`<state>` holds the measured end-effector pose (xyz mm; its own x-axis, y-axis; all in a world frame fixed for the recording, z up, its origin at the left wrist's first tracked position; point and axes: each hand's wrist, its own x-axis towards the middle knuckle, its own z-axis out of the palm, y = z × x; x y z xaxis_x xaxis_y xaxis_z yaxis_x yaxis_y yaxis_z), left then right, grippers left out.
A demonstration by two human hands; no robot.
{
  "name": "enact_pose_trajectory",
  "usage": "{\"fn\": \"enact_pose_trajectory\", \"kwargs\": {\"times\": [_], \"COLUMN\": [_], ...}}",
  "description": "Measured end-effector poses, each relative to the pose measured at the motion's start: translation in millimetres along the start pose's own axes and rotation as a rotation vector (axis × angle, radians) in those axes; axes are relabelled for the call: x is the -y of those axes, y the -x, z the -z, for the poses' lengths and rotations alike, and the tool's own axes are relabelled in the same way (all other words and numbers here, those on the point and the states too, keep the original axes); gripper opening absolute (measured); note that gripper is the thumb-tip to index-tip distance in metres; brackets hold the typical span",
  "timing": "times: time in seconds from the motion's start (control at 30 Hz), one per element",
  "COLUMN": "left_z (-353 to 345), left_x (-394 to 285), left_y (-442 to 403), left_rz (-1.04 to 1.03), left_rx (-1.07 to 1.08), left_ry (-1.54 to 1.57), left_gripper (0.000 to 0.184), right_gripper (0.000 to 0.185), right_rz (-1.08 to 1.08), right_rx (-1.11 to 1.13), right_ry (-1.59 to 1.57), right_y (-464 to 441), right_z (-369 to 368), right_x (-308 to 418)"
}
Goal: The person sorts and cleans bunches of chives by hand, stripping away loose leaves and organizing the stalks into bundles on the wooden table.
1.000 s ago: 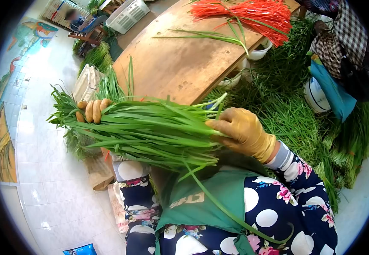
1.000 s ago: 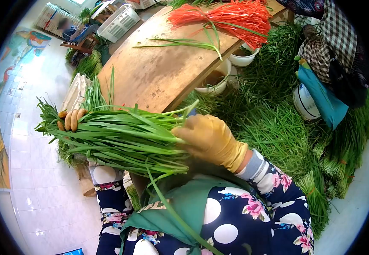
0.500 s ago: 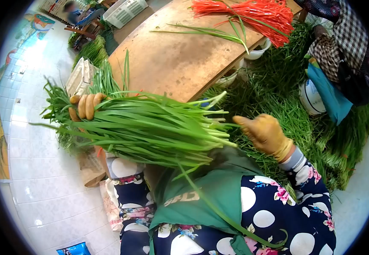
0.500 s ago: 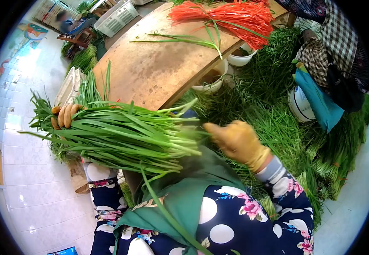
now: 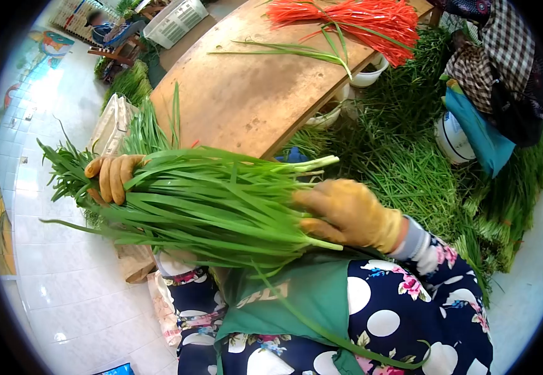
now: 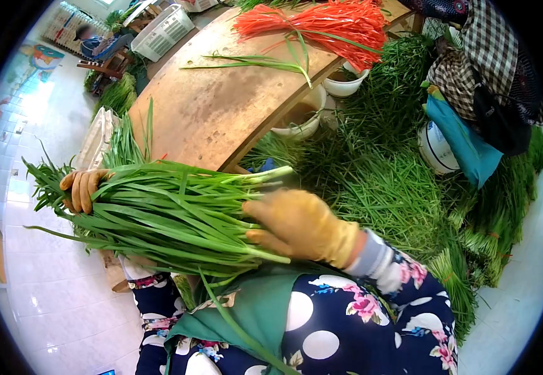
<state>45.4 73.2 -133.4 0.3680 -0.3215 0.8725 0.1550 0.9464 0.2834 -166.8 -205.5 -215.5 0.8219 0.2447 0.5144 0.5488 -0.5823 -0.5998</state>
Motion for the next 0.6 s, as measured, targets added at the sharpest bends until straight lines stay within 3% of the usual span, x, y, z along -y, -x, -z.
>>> {"fn": "enact_pose_trajectory", "kwargs": {"times": [0.13,0.2,0.23,0.33,0.4,0.47,0.53,0.6], "left_z": [-18.4,-31.2,-32.0,-26.8,-31.7,-35.9,-34.3,-29.0], "left_x": [-0.8,-3.2,-1.3,-2.3,8.1,13.0,15.5,18.2], "left_y": [-12.0,-12.5,-16.8,-18.0,-19.2,-20.2,-22.9,-26.8], "left_rz": [-0.057,-0.236,-0.278,-0.226,-0.228,-0.222,-0.212,-0.219], "left_rx": [0.070,-0.126,-0.098,-0.024,-0.044,-0.061,-0.035,-0.016], "left_ry": [0.035,0.126,0.138,0.195,0.212,0.225,0.234,0.241], "left_gripper": [0.034,0.022,0.020,0.019,0.018,0.017,0.014,0.013], "right_gripper": [0.019,0.017,0.017,0.018,0.021,0.025,0.027,0.028], "right_rz": [0.077,0.038,0.037,-0.249,-0.367,-0.328,0.091,0.107], "right_rx": [0.080,0.141,0.144,0.008,-0.094,-0.052,0.047,0.257], "right_ry": [-0.134,-0.205,-0.204,-0.011,-0.204,-0.265,-0.099,-0.042], "right_y": [21.9,49.2,59.2,80.3,73.9,46.1,20.7,13.2], "right_z": [-22.0,-21.0,-17.1,-0.4,24.2,42.1,35.4,14.7], "right_x": [-4.8,-14.7,-16.9,-29.4,-26.5,-7.6,3.5,8.0]}}
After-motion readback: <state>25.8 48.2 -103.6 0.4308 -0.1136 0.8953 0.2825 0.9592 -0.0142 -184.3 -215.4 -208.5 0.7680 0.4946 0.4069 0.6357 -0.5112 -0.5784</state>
